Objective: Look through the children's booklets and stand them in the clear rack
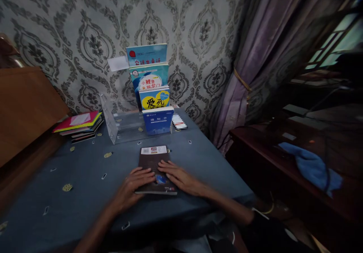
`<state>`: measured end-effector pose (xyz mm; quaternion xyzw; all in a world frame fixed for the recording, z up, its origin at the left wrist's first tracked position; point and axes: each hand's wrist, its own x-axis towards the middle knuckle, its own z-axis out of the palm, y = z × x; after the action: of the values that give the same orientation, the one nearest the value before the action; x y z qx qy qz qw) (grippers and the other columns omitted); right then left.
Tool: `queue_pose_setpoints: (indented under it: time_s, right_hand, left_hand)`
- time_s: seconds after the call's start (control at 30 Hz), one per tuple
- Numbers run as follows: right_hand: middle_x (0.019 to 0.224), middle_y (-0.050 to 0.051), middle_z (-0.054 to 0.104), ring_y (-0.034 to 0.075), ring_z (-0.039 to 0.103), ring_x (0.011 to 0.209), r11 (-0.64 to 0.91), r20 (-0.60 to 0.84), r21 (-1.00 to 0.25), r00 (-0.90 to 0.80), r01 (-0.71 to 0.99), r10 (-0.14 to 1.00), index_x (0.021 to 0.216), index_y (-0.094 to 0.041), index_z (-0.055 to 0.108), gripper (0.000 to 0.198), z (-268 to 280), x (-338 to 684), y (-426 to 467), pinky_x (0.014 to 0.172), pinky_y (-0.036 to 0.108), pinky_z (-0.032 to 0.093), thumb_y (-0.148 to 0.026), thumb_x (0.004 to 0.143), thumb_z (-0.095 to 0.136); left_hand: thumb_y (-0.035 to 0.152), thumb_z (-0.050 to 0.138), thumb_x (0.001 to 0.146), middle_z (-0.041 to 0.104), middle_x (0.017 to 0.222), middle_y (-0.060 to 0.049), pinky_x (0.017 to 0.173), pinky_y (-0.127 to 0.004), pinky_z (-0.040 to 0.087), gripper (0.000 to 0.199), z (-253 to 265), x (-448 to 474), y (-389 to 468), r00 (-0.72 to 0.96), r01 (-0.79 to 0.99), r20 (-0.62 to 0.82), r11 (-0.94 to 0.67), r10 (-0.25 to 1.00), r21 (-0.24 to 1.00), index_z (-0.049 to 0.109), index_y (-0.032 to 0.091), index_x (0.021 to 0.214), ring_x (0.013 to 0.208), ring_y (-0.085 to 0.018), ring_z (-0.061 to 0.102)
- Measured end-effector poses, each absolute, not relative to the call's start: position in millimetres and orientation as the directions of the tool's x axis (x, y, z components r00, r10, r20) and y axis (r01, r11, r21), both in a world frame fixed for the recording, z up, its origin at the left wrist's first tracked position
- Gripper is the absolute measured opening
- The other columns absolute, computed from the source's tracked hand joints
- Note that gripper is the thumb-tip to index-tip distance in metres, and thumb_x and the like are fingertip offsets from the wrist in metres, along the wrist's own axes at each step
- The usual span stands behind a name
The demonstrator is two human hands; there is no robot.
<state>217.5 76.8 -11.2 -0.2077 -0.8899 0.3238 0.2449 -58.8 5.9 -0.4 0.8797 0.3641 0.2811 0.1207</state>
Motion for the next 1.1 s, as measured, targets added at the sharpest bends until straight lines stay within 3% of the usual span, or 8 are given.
queue_pose_setpoints:
  time_s: [0.1,0.2,0.3,0.4,0.5,0.6,0.77,1.1]
  right_hand:
    - [0.153,0.006,0.049,0.020,0.040,0.145,0.634,0.314,-0.763,-0.786,0.126,0.533,0.144,-0.028,0.051,0.043,-7.7,244.0,74.3,0.121,0.050,0.031,-0.028,0.105,0.034]
    - [0.154,0.007,0.047,0.024,0.039,0.146,0.638,0.354,-0.764,-0.761,0.100,0.543,0.147,-0.028,0.047,0.047,-1.8,248.1,76.3,0.120,0.053,0.031,-0.027,0.101,0.043]
    - [0.155,0.010,0.045,0.027,0.039,0.145,0.665,0.442,-0.739,-0.668,0.107,0.598,0.149,-0.027,0.044,0.055,4.2,232.9,81.5,0.120,0.054,0.031,-0.029,0.095,0.053]
    - [0.145,0.011,0.054,0.027,0.049,0.136,0.668,0.534,-0.735,-0.504,0.119,0.678,0.140,-0.026,0.052,0.046,11.0,210.1,91.5,0.115,0.051,0.037,-0.030,0.094,0.052]
    - [0.115,0.008,0.068,0.025,0.063,0.110,0.646,0.572,-0.748,-0.347,0.149,0.743,0.118,-0.024,0.061,0.026,21.3,191.6,105.5,0.099,0.045,0.051,-0.030,0.095,0.049]
    - [0.100,0.007,0.067,0.023,0.063,0.094,0.650,0.610,-0.744,-0.239,0.154,0.755,0.106,-0.022,0.060,0.019,38.1,183.9,121.7,0.087,0.041,0.054,-0.030,0.094,0.048]
    - [0.100,0.007,0.066,0.023,0.061,0.092,0.690,0.674,-0.705,-0.148,0.161,0.723,0.104,-0.022,0.059,0.021,75.4,185.2,153.2,0.087,0.041,0.054,-0.033,0.090,0.048]
    - [0.108,0.009,0.068,0.025,0.062,0.100,0.693,0.681,-0.706,-0.131,0.146,0.720,0.117,-0.020,0.059,0.032,83.9,181.7,197.4,0.084,0.040,0.054,-0.032,0.089,0.049]
  left_hand:
    - [0.035,0.065,0.092,0.072,0.124,-0.008,0.108,-0.049,0.043,0.036,10.5,-57.7,15.2,0.527,0.508,0.453,-0.694,0.719,0.511,0.066,0.032,0.128,0.121,-0.026,0.065]
    - [0.042,0.073,0.086,0.076,0.113,-0.009,0.101,-0.047,0.048,0.034,25.3,-52.9,25.1,0.426,0.436,0.504,-0.659,0.751,0.614,0.073,0.030,0.118,0.110,-0.028,0.069]
    - [0.043,0.076,0.082,0.075,0.114,-0.009,0.096,-0.043,0.050,0.039,37.8,-42.9,33.8,0.229,0.372,0.496,-0.546,0.838,0.751,0.072,0.027,0.118,0.108,-0.028,0.068]
    - [0.041,0.077,0.080,0.071,0.119,-0.009,0.095,-0.038,0.050,0.050,44.6,-29.0,42.8,0.000,0.266,0.488,-0.470,0.873,0.842,0.064,0.024,0.125,0.111,-0.027,0.065]
    - [0.038,0.076,0.080,0.070,0.102,-0.005,0.090,-0.033,0.050,0.039,51.7,-15.7,53.3,-0.170,0.215,0.528,-0.492,0.832,0.844,0.063,0.022,0.113,0.099,-0.021,0.065]
    - [0.033,0.073,0.081,0.065,0.088,-0.001,0.079,-0.027,0.049,0.021,68.5,-6.1,64.9,-0.183,0.247,0.562,-0.516,0.806,0.820,0.065,0.020,0.095,0.085,-0.017,0.062]
    - [0.025,0.068,0.081,0.064,0.086,0.000,0.071,-0.025,0.047,0.015,110.0,-0.1,93.8,-0.092,0.312,0.668,-0.616,0.738,0.723,0.065,0.020,0.095,0.079,-0.016,0.059]
    - [0.018,0.064,0.072,0.065,0.092,-0.001,0.080,-0.027,0.051,0.027,118.0,0.9,157.4,-0.202,0.202,0.714,-0.685,0.671,0.700,0.061,0.020,0.099,0.087,-0.017,0.062]
